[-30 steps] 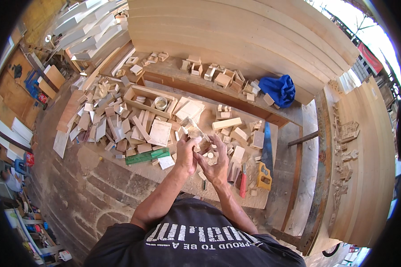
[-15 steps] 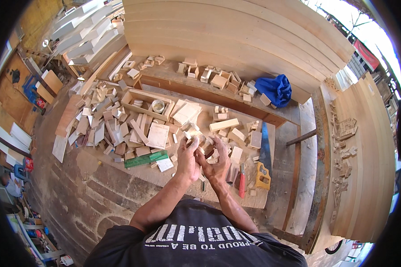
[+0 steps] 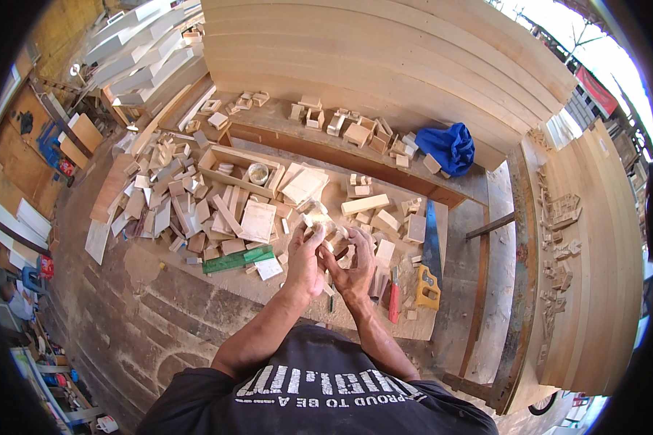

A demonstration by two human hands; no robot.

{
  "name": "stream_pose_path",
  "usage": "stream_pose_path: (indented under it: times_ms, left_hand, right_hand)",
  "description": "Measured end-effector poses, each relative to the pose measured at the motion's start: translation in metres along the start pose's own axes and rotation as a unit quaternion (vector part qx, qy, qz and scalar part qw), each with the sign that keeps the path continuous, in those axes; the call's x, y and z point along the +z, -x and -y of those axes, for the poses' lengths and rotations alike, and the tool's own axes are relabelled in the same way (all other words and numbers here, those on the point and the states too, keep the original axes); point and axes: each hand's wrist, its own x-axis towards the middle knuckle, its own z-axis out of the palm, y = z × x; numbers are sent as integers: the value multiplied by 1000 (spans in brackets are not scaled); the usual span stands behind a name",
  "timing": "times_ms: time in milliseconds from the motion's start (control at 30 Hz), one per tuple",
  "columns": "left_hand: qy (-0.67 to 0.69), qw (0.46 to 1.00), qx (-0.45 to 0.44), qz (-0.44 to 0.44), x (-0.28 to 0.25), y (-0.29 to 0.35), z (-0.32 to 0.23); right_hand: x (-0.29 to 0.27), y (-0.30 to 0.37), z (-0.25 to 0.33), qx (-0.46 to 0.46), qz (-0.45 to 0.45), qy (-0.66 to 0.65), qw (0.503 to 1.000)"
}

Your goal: The person assembles a small wooden toy car by hand, fitting wheels and axles onto a wooden block, and then uses a hand saw to trim a piece of wood on a workbench.

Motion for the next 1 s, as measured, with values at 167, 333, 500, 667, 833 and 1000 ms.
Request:
stream_pose_path:
  times_ms: [167,333,500,667,833,1000]
  left_hand:
    - [-16,1000,1,12,-6,-1,1]
    - [-20,1000,-2,14,-13,-2,4]
    - [-32,999,2,28,-22,-4,4]
    - [-21,999,10,39,-19,-3,5]
    - [-18,999,6,29,-15,-1,3]
    - [-25,999,15,25,-18,-5,5]
  right_hand:
    - [1,0,-3,-22,2,11,1000]
    - [3,2,0,-42,-13,20,999]
    - [4,4,0,-12,-16,9,1000]
    - [5,5,-1,-16,-17,11,1000]
    - [4,6,0,-35,-22,12,999]
    - [5,6,-2,-47,-23,19,998]
